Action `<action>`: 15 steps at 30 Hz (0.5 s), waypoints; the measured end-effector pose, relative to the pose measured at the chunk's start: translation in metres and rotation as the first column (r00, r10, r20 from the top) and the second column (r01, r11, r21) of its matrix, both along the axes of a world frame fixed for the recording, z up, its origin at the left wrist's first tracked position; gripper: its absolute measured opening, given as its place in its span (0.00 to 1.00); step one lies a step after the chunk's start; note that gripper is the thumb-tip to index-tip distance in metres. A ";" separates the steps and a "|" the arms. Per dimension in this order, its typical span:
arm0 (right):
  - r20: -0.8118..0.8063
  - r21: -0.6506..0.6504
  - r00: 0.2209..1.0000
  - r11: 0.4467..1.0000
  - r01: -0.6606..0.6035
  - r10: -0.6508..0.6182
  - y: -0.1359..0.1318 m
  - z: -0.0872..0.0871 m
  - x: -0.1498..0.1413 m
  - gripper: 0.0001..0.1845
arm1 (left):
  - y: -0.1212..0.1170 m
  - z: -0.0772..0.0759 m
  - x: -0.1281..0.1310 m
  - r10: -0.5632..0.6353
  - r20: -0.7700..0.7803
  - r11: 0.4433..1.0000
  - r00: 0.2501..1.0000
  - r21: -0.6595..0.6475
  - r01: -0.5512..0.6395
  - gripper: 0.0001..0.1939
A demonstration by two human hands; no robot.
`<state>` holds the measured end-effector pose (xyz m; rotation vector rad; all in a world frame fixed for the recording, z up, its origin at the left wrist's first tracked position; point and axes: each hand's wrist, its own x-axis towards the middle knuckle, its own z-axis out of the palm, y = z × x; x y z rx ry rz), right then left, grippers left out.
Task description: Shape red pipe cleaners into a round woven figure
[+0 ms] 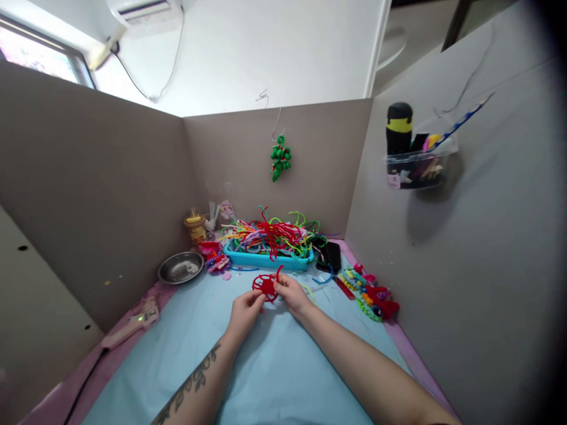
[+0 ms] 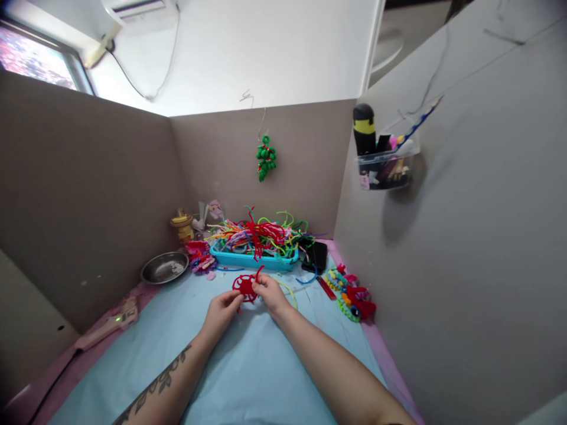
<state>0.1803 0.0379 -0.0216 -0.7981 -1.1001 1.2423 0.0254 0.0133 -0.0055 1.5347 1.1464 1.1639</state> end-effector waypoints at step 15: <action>0.193 0.094 0.968 0.985 0.146 -0.162 0.002 -0.002 0.002 0.13 | 0.001 0.005 0.000 0.013 0.013 1.000 1.000 -0.007 -0.013 0.13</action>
